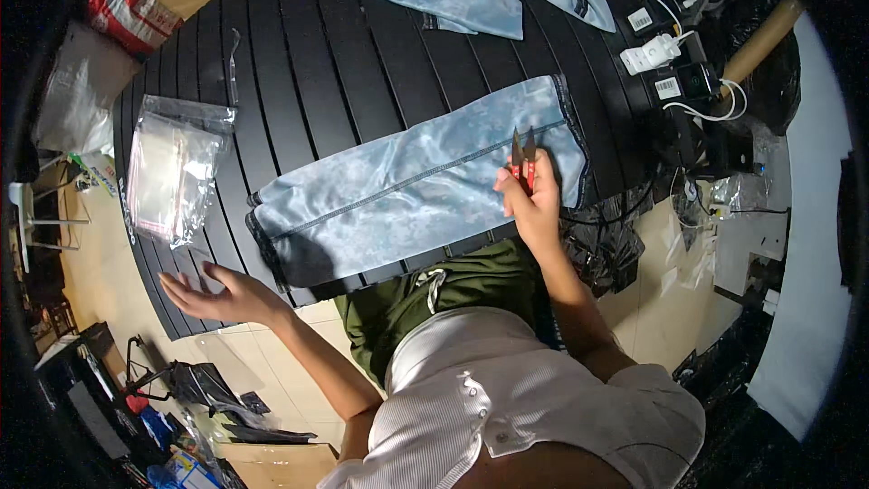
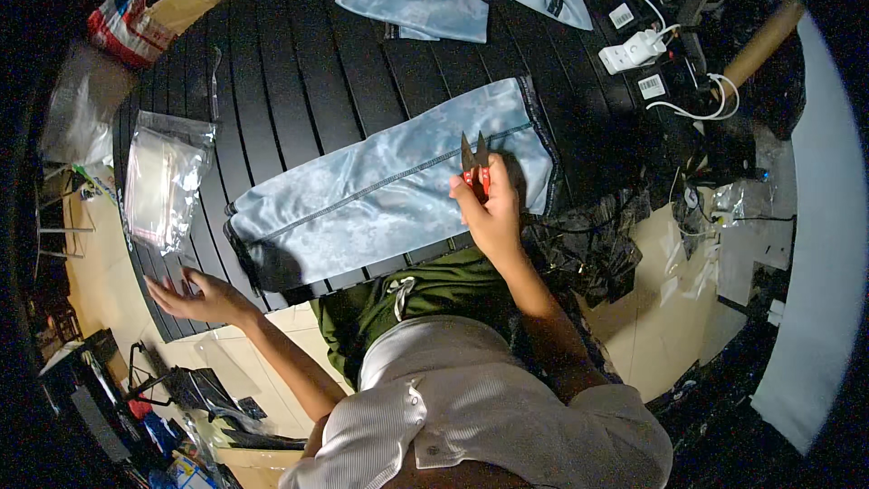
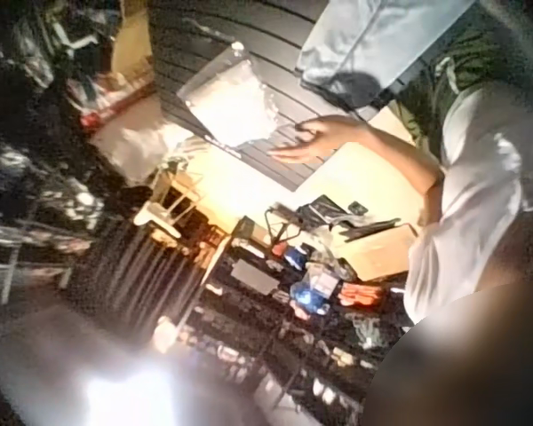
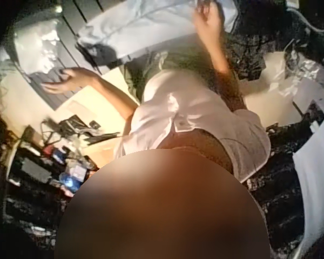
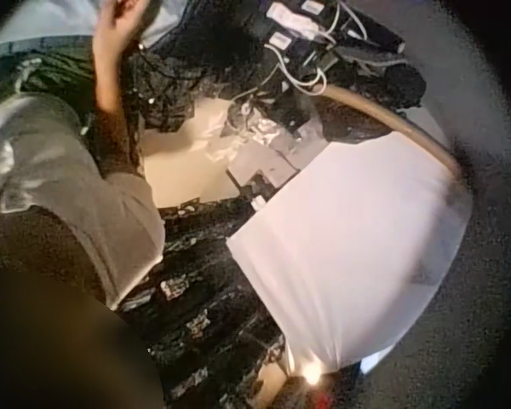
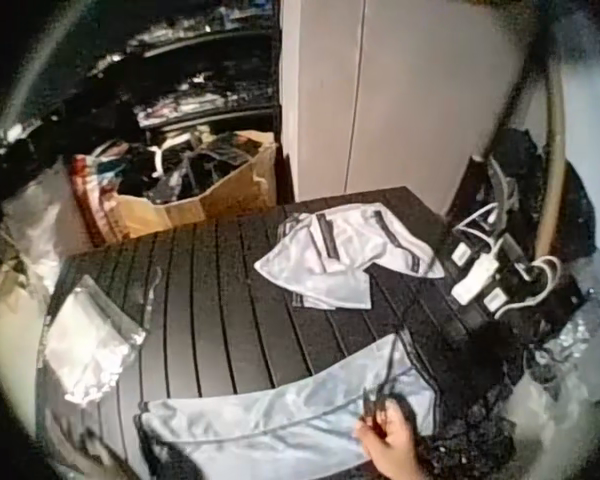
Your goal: Inspect fabric items for loose threads, trim them using nippers, and then fold and package the items into plastic bags with labels.
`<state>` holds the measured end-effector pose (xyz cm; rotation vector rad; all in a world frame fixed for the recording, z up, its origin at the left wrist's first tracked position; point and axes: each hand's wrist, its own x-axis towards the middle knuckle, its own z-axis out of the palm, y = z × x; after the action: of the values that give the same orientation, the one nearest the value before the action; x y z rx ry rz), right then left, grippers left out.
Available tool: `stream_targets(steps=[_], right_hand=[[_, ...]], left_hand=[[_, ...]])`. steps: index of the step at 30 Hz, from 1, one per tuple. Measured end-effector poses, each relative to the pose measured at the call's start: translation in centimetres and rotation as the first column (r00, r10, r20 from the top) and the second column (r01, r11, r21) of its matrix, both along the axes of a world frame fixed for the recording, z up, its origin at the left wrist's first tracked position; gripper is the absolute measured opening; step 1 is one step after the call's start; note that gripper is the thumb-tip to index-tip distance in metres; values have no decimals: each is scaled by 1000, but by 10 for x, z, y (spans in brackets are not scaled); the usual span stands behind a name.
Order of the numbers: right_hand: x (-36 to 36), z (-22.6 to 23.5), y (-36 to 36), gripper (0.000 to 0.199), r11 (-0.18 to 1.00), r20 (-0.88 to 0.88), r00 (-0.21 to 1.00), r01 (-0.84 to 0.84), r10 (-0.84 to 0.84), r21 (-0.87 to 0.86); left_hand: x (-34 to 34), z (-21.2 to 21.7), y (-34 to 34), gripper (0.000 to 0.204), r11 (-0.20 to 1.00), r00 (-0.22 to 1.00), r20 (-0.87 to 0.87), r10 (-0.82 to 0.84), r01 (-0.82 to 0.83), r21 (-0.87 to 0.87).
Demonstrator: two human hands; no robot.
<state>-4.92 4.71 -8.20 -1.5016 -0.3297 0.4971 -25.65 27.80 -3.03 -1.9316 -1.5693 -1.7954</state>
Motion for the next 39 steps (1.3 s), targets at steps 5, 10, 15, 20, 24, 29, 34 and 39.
stream_targets(steps=[5, 10, 15, 20, 24, 29, 34, 39], right_hand=[[1, -4, -1, 16, 999, 33, 999, -11, 13, -43], [-3, -1, -1, 15, 999, 25, 1000, 8, -7, -38], [-4, -5, -3, 15, 1000, 23, 1000, 17, -16, -26], [-3, -3, -4, 14, 1000, 40, 999, 3, -2, -23], [-1, -5, -4, 14, 999, 61, 998, -4, 7, -50], [0, -2, -6, 11, 999, 60, 998, -3, 6, -46], [28, 9, -36, 18, 983, 173, 968, 178, -184, 49], [75, 18, -65, 12, 826, 440, 888, 346, -136, -444]], left_hand=[[51, -10, -55, 13, 579, 619, 13, -785, 741, -340], [120, -36, -91, 15, 257, 305, 30, -952, 847, -465], [133, -53, -98, 9, 357, 341, -126, -932, 793, -494], [132, -49, -93, 9, 283, 356, 47, -933, 810, -513], [126, -46, -83, 9, 187, 417, 296, -859, 795, -577], [126, -45, -78, 10, 258, 455, 232, -860, 779, -571], [124, -41, -89, 13, 183, 223, 1, -975, 798, -574], [118, -45, -94, 12, 293, 270, -126, -955, 772, -565]])
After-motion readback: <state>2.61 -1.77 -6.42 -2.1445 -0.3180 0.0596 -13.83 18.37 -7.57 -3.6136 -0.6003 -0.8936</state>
